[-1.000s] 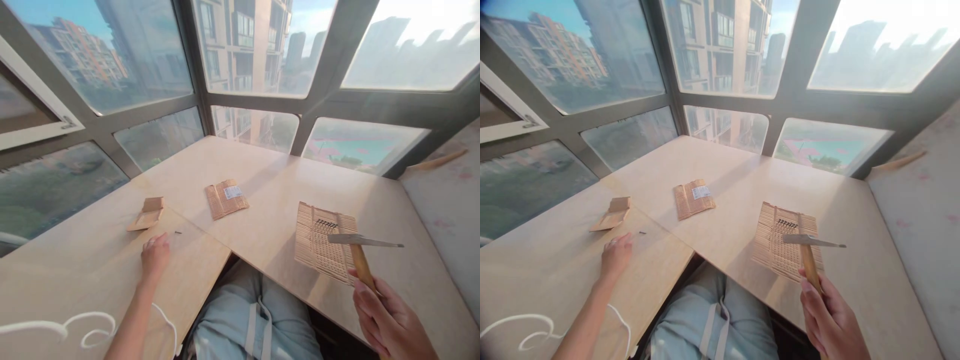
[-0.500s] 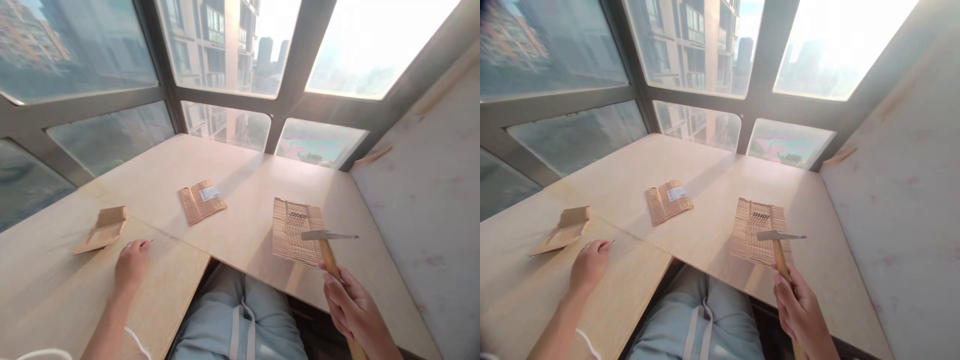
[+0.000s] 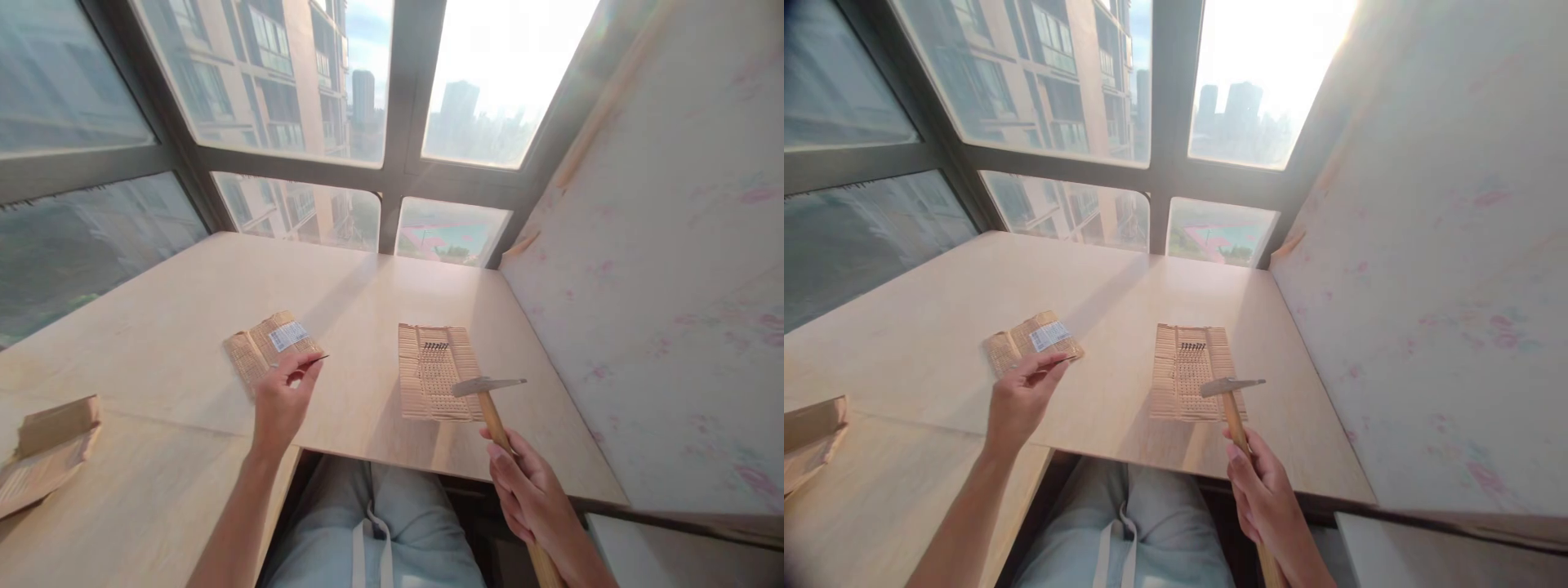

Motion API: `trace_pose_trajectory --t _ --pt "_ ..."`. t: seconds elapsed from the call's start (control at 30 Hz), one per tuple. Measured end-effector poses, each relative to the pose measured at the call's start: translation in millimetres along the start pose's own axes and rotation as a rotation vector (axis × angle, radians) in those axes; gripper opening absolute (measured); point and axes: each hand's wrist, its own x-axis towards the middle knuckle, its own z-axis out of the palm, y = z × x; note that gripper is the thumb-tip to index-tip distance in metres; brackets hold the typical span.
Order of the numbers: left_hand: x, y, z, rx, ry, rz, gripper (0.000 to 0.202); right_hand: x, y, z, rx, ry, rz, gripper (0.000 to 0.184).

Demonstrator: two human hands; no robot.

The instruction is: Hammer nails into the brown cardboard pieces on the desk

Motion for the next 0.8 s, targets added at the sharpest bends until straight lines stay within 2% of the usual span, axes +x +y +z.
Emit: trace_pose_trajectory --t 0.1,0.2,0.3,0.47,0.6,0.8 --pt "14 20 31.4 -0.083 -0.13 0.107 0.025 -2 0 -2 0.012 0.016 0.004 0.063" --pt "27 32 61.2 -0.173 -0.265 0.117 0.023 0 4 -8 0.021 0.004 0.015 0.064" --pt "36 34 91.4 -0.19 -0.378 0.118 0.019 4 10 -17 0.02 -0.044 0.032 0.067" --pt "44 29 136.0 -0.045 -0.486 0.211 0.019 10 18 -27 0.014 -0.085 0.048 0.067" --pt "48 27 156.6 0.074 -0.583 0.306 0.029 12 15 -28 0.013 -0.083 0.069 0.066" --pt "56 30 167.0 0.158 -0.695 0.38 0.035 14 7 -20 0.049 -0.012 0.056 0.062"
